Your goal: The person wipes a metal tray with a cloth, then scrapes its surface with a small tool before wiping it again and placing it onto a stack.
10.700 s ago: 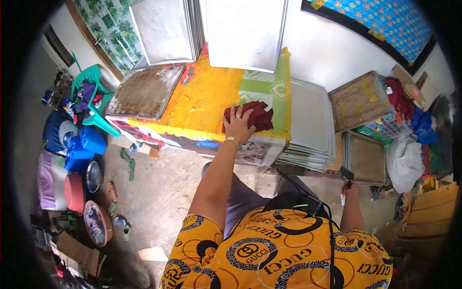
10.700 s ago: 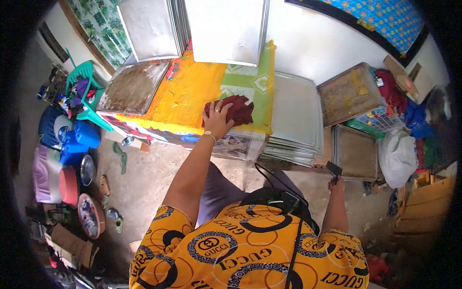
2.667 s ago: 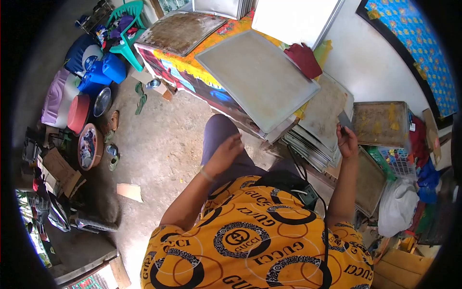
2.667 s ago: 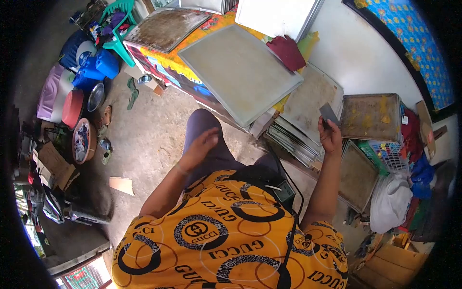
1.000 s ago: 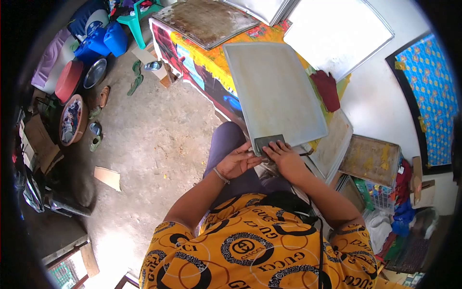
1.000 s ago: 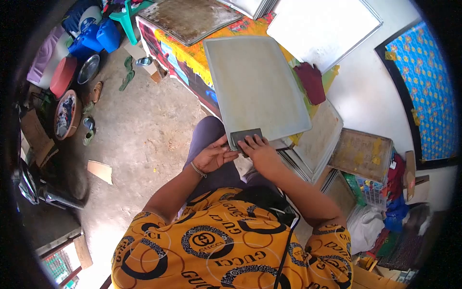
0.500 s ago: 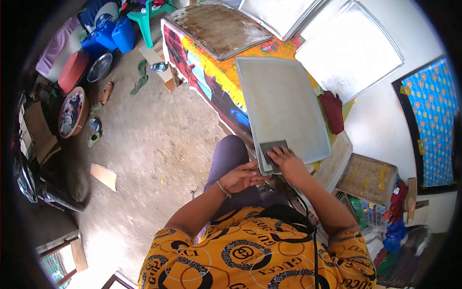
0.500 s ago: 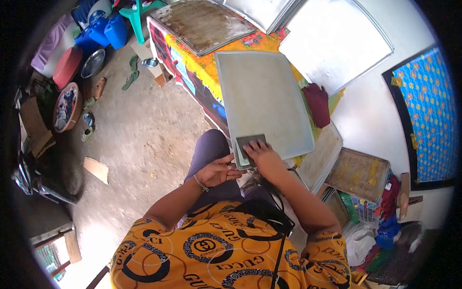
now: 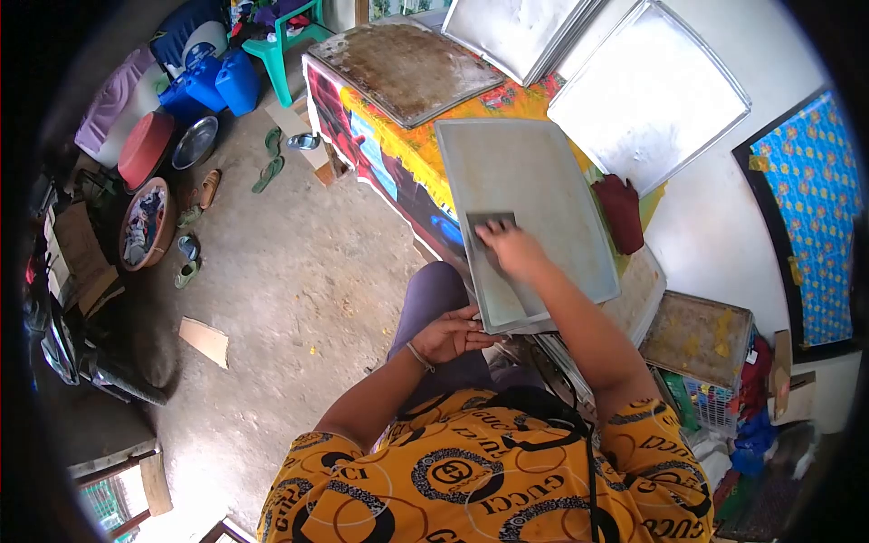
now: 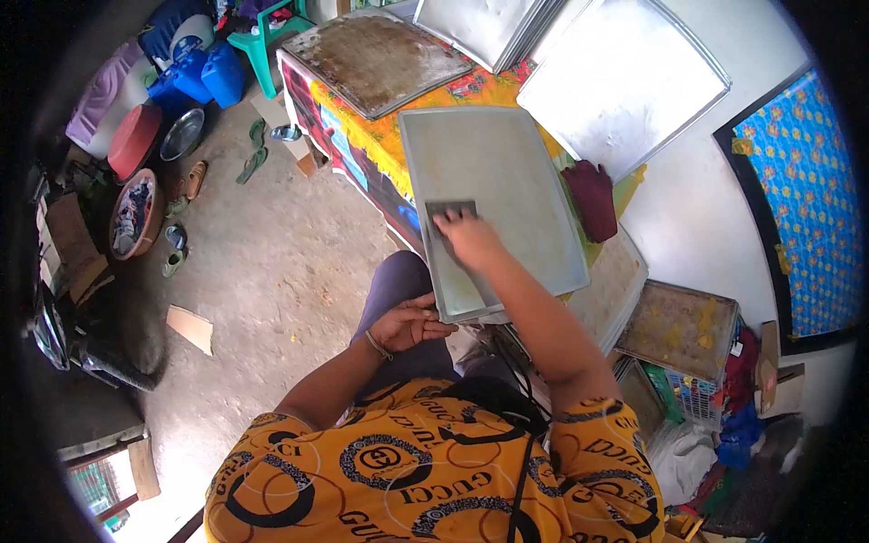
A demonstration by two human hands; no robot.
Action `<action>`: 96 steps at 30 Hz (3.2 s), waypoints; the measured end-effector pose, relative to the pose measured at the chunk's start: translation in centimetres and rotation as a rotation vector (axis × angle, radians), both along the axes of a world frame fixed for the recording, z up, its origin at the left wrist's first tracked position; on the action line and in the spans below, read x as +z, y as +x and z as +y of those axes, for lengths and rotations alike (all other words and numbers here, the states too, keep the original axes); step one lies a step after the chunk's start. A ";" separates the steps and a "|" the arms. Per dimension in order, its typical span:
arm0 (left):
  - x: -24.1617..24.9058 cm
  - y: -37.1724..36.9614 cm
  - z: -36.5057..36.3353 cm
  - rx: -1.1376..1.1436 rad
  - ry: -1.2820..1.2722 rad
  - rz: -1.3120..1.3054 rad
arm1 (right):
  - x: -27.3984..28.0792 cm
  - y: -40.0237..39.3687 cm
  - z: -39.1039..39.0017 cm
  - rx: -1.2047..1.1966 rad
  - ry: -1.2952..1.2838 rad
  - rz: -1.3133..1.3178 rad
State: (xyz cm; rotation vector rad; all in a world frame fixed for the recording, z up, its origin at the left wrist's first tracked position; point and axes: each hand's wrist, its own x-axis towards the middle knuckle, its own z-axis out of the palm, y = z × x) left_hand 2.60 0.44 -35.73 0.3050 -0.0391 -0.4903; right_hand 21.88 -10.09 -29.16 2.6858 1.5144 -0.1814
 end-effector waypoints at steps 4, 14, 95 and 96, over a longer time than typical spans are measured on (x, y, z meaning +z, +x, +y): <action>0.3 -0.1 0.0 0.010 0.042 -0.010 | 1.1 -7.2 -7.1 0.104 -0.003 -0.006; 2.0 0.3 -5.0 0.068 0.347 0.088 | 5.3 -11.7 -15.2 -0.101 0.130 -0.079; 3.0 4.2 -10.8 0.340 2.665 -1.004 | 4.9 -12.4 -20.0 -0.273 -0.031 0.029; 2.5 4.5 -11.1 0.360 2.688 -0.968 | 4.7 -12.3 -20.0 -0.269 -0.031 0.017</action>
